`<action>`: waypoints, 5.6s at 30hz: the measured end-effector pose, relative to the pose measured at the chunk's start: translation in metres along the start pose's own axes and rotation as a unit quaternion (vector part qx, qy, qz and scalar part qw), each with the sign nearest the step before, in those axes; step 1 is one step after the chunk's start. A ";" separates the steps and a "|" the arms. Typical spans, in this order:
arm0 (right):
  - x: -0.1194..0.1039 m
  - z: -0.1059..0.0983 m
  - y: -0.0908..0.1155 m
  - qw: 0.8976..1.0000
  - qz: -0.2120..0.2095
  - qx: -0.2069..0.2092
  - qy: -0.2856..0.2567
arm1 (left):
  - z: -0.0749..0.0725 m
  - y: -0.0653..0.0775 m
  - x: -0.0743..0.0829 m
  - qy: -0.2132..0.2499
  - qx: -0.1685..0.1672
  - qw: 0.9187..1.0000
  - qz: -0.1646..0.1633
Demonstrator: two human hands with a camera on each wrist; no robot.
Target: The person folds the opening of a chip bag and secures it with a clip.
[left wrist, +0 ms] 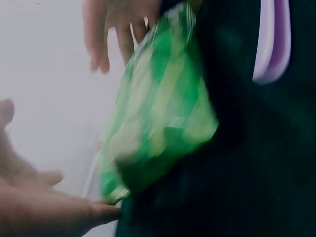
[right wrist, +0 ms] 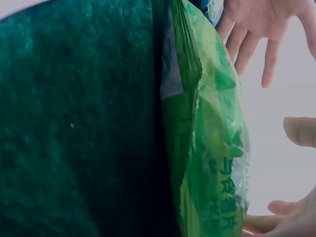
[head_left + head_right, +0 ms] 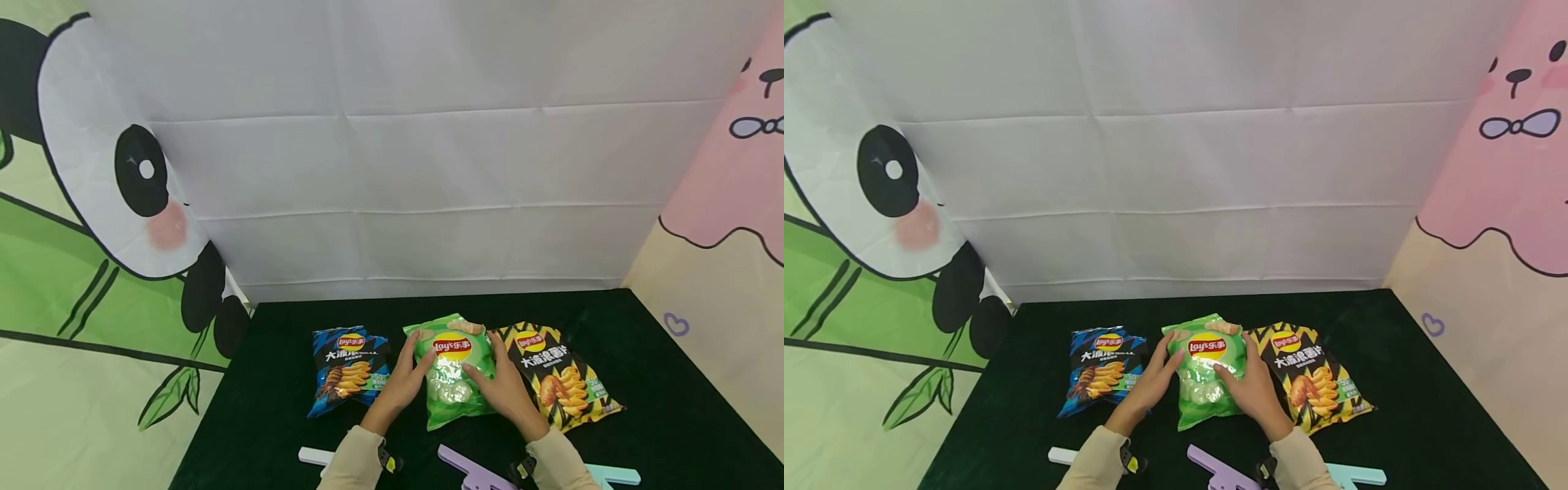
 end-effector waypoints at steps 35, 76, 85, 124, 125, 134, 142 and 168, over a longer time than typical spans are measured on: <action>-0.009 0.001 0.019 0.954 0.109 0.024 -0.278 | -0.012 0.030 0.027 0.172 0.088 0.980 -0.053; -0.016 0.014 0.017 0.927 0.119 0.016 -0.356 | -0.074 0.001 0.088 -0.140 0.122 0.975 0.117; -0.011 0.009 0.014 0.919 0.113 0.024 -0.376 | -0.049 -0.033 0.120 -0.249 0.045 0.950 0.183; -0.004 0.007 0.005 0.934 0.117 0.030 -0.337 | -0.044 -0.056 0.113 -0.224 -0.116 0.953 0.170; -0.004 0.008 0.005 0.933 0.119 0.032 -0.338 | -0.044 -0.056 0.112 -0.223 -0.114 0.953 0.170; 0.002 0.008 0.006 0.923 0.110 0.059 -0.364 | -0.049 -0.060 0.109 -0.215 -0.089 0.958 0.169; 0.001 0.005 0.005 0.919 0.075 0.059 -0.382 | -0.049 -0.060 0.109 -0.216 -0.088 0.955 0.183; 0.002 0.002 0.020 0.904 0.036 0.073 -0.420 | -0.039 -0.050 0.112 -0.298 -0.078 0.933 0.185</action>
Point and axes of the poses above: each hand's wrist, its own y-axis away from the middle knuckle, its own z-axis out of the palm, x = y × z, the point moved 2 cm from there along -y, towards the middle knuckle, and after that the axes turned 5 degrees about y, right-handed, at the moved point
